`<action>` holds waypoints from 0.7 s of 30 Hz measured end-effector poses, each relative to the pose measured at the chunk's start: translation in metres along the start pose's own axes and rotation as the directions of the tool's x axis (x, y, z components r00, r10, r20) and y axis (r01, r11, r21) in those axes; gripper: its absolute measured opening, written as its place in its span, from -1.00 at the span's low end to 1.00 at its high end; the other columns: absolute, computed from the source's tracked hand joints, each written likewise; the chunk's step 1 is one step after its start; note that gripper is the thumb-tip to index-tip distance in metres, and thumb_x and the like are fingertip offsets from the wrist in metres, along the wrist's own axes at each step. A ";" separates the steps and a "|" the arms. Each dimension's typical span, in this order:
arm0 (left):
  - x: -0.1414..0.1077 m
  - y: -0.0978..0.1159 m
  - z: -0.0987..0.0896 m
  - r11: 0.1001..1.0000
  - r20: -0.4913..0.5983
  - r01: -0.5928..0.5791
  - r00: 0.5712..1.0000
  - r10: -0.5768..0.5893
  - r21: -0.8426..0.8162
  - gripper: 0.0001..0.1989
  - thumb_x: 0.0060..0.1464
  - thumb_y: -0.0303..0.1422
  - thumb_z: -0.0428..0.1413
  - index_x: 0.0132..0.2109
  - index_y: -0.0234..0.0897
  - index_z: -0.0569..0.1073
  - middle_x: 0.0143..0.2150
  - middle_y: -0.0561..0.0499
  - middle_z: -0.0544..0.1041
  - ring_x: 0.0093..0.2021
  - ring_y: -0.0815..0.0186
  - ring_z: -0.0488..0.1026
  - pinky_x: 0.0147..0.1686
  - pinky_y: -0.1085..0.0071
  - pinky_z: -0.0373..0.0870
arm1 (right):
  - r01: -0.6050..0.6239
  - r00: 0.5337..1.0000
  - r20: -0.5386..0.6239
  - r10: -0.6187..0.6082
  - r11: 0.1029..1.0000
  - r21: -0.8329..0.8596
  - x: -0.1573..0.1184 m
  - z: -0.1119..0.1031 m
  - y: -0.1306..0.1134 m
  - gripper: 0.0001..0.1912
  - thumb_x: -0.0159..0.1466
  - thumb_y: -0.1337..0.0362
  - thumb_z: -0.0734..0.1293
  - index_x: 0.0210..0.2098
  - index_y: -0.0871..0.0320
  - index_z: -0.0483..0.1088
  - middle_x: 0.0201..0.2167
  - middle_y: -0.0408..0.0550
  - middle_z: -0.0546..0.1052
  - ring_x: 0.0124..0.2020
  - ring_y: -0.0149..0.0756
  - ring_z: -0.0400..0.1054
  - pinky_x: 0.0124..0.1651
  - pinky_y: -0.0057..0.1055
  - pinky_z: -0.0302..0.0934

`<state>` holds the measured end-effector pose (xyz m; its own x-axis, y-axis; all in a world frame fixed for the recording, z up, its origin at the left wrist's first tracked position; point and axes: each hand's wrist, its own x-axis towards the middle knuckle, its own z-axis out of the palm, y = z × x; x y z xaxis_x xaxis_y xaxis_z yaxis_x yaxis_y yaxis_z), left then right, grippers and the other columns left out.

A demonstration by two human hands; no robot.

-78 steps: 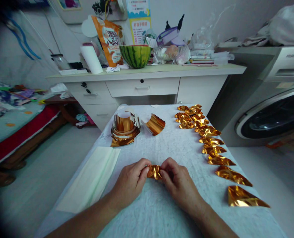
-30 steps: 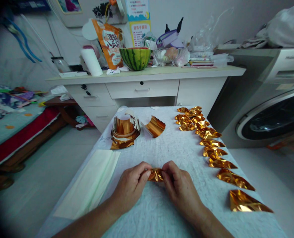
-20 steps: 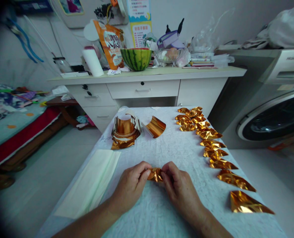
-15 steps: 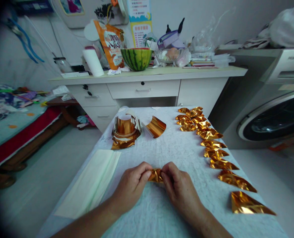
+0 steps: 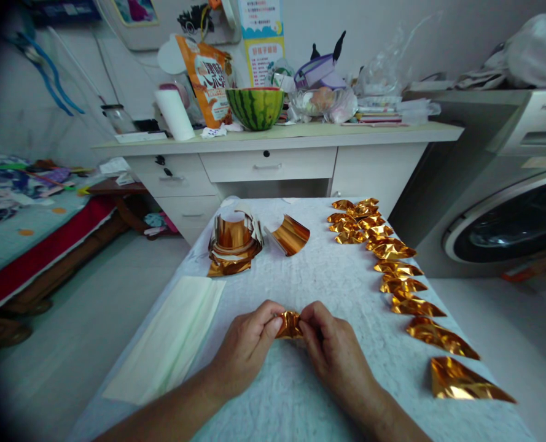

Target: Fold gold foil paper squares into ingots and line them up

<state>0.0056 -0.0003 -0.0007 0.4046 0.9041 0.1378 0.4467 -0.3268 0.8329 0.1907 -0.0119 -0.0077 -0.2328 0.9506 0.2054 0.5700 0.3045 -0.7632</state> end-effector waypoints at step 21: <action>0.004 -0.005 -0.001 0.996 -0.025 0.011 1.000 -0.009 0.090 -0.79 0.30 -0.40 -0.11 -0.17 -0.19 0.43 -0.31 0.08 0.52 -0.30 0.34 0.46 -0.28 0.47 0.29 | -0.068 0.997 0.045 0.065 0.994 0.081 0.000 -0.002 0.003 -0.79 0.39 0.19 0.14 -0.33 0.10 0.29 -0.51 -0.18 0.44 -0.51 -0.38 0.30 -0.45 -0.47 0.16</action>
<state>0.0040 0.0051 -0.0040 0.3807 0.9135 0.1434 0.5210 -0.3401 0.7829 0.1938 -0.0110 -0.0088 -0.2308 0.9646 0.1278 0.5189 0.2331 -0.8224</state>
